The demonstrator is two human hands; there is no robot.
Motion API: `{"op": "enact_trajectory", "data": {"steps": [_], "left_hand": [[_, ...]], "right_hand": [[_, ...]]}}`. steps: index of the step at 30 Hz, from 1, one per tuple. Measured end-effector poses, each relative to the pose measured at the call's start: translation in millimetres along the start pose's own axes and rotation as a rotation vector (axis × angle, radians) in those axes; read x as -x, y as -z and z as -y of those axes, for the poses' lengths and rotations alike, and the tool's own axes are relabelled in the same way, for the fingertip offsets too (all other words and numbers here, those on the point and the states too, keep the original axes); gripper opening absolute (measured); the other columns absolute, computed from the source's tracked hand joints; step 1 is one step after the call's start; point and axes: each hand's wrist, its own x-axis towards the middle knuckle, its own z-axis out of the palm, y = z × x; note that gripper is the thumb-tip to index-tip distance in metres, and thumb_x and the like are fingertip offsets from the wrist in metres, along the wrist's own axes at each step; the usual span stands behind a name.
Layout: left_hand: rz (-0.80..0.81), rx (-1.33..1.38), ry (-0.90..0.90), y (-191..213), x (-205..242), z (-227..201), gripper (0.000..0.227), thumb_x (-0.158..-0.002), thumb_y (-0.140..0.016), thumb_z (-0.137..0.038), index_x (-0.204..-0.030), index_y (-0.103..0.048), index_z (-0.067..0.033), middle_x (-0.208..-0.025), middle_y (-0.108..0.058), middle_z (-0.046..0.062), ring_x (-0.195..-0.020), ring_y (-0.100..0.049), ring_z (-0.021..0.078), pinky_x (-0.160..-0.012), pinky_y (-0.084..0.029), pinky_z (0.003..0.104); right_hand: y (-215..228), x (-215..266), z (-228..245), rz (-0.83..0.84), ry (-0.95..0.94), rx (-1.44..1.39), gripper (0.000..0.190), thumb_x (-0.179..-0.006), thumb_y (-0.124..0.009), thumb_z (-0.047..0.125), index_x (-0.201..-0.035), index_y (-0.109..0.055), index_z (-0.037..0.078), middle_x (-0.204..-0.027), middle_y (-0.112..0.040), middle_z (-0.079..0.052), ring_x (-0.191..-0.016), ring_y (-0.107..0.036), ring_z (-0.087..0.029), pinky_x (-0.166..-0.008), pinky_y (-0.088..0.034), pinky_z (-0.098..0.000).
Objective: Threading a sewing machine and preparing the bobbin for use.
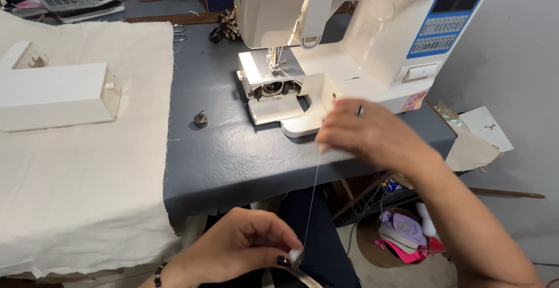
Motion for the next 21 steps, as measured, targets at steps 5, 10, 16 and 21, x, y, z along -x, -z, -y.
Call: {"op": "enact_trajectory", "data": {"steps": [5,10,16,21], "left_hand": [[-0.021,0.049,-0.088,3.0,-10.1,11.6,0.014,-0.092,-0.073,-0.001,-0.105,-0.078,-0.0035,-0.098,-0.08,0.005,-0.09,-0.075,0.0112,-0.085,-0.061,0.023],[-0.124,-0.086,0.063,4.3,-4.7,-5.8,0.016,-0.089,-0.076,-0.006,-0.103,-0.083,-0.0086,-0.098,-0.084,0.001,-0.092,-0.078,0.0091,-0.087,-0.063,0.021],[-0.473,-0.529,-0.303,13.8,-12.4,27.2,0.036,-0.087,-0.073,-0.011,-0.122,-0.074,-0.0197,-0.098,-0.081,-0.003,-0.088,-0.079,0.0092,-0.086,-0.059,0.025],[-0.657,-0.572,-0.59,18.3,-10.2,28.3,0.028,-0.093,-0.065,-0.005,-0.118,-0.076,-0.0128,-0.11,-0.077,0.005,-0.102,-0.075,0.0178,-0.092,-0.057,0.028]], "right_hand": [[10.9,-6.3,-28.7,0.02,-0.066,0.191,0.004,-0.103,-0.062,0.011,-0.102,-0.063,0.015,-0.108,-0.071,0.002,-0.123,-0.066,-0.027,-0.118,-0.039,-0.052],[11.9,-14.8,-20.5,-0.16,0.026,0.107,0.006,-0.101,-0.065,0.006,-0.107,-0.066,0.004,-0.101,-0.064,-0.012,-0.101,-0.068,-0.03,-0.115,-0.047,-0.0572],[-12.0,-1.4,26.5,-0.161,0.034,0.032,0.016,-0.1,-0.061,0.014,-0.115,-0.065,0.009,-0.089,-0.061,-0.009,-0.087,-0.064,-0.035,-0.073,-0.059,-0.046],[-11.3,-13.5,86.2,-0.235,0.005,-0.173,0.018,-0.094,-0.07,0.006,-0.109,-0.06,0.004,-0.073,-0.042,-0.001,-0.064,-0.041,-0.019,-0.059,-0.041,-0.0354]]}}
